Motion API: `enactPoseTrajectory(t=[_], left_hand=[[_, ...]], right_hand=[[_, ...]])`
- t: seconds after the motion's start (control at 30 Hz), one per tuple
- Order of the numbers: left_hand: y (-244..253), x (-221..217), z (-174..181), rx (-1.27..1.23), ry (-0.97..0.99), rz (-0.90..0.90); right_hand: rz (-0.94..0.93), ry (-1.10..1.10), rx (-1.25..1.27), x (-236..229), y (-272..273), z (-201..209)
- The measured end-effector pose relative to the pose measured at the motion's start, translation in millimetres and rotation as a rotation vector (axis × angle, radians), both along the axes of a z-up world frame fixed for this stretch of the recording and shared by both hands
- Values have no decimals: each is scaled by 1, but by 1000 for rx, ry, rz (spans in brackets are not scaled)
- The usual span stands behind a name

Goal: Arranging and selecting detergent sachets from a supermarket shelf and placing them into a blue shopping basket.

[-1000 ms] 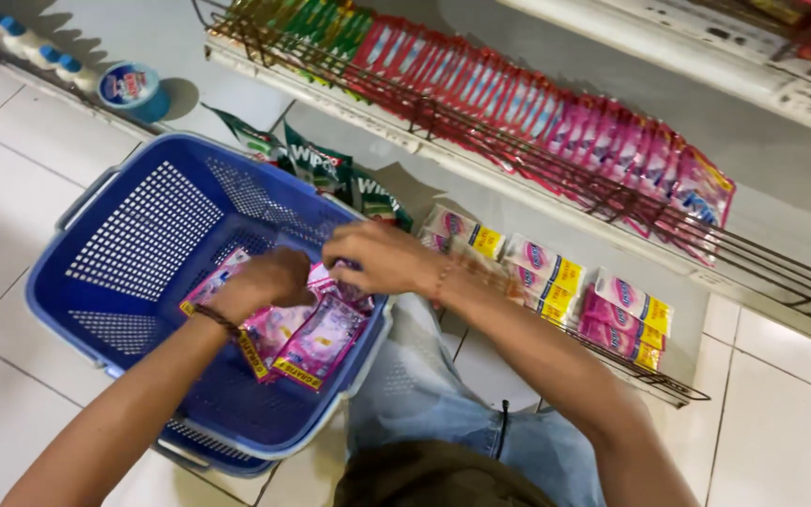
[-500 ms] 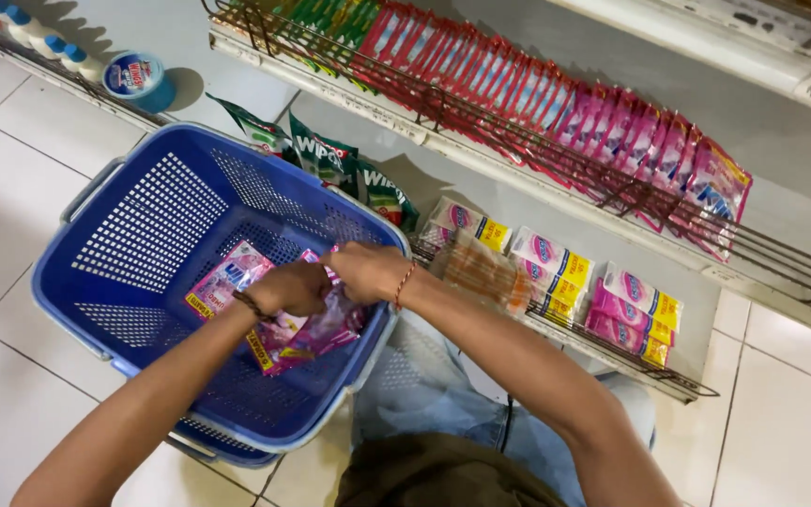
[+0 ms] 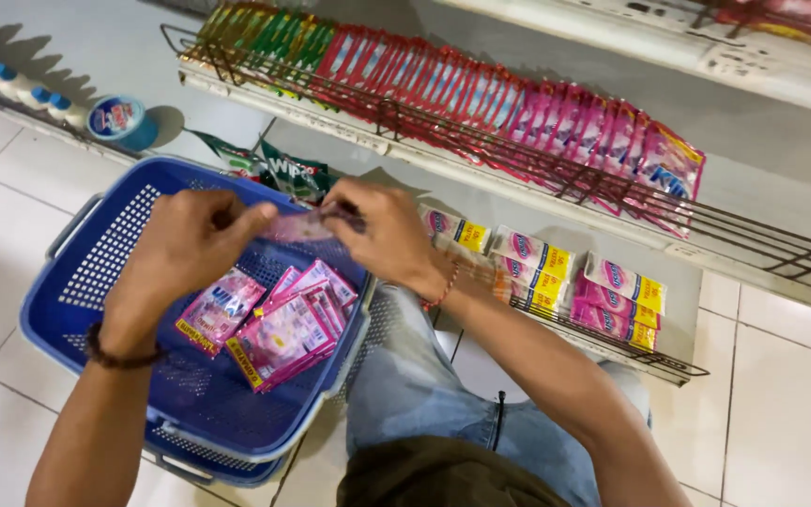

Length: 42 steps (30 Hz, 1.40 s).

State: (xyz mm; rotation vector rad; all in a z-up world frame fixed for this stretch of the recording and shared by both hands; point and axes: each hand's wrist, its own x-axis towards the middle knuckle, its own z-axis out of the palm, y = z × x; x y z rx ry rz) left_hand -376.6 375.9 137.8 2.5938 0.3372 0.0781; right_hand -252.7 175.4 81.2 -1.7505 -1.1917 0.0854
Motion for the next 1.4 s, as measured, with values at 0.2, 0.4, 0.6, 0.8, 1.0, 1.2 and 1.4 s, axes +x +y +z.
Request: enactPoseTrajectory(t=[0.2, 0.4, 0.6, 0.8, 1.0, 1.2, 1.4], left_hand=[[-37, 36, -33, -513, 8, 17], [-85, 82, -96, -1114, -162, -106], [-122, 109, -90, -807, -187, -271], [-172, 137, -85, -805, -134, -478], [-232, 176, -95, -790, 4, -633], [-297, 221, -72, -634, -88, -686], [-365, 288, -76, -684, -386, -633]], right_hand=[[-224, -140, 222, -8, -47, 19], [-184, -383, 187, -11, -97, 16], [-211, -360, 226, -5, -155, 20], [-491, 69, 239, 34, -217, -4], [-405, 539, 280, 45, -270, -14], [-593, 487, 347, 68, -322, -8], [-765, 329, 325, 121, -368, -4]])
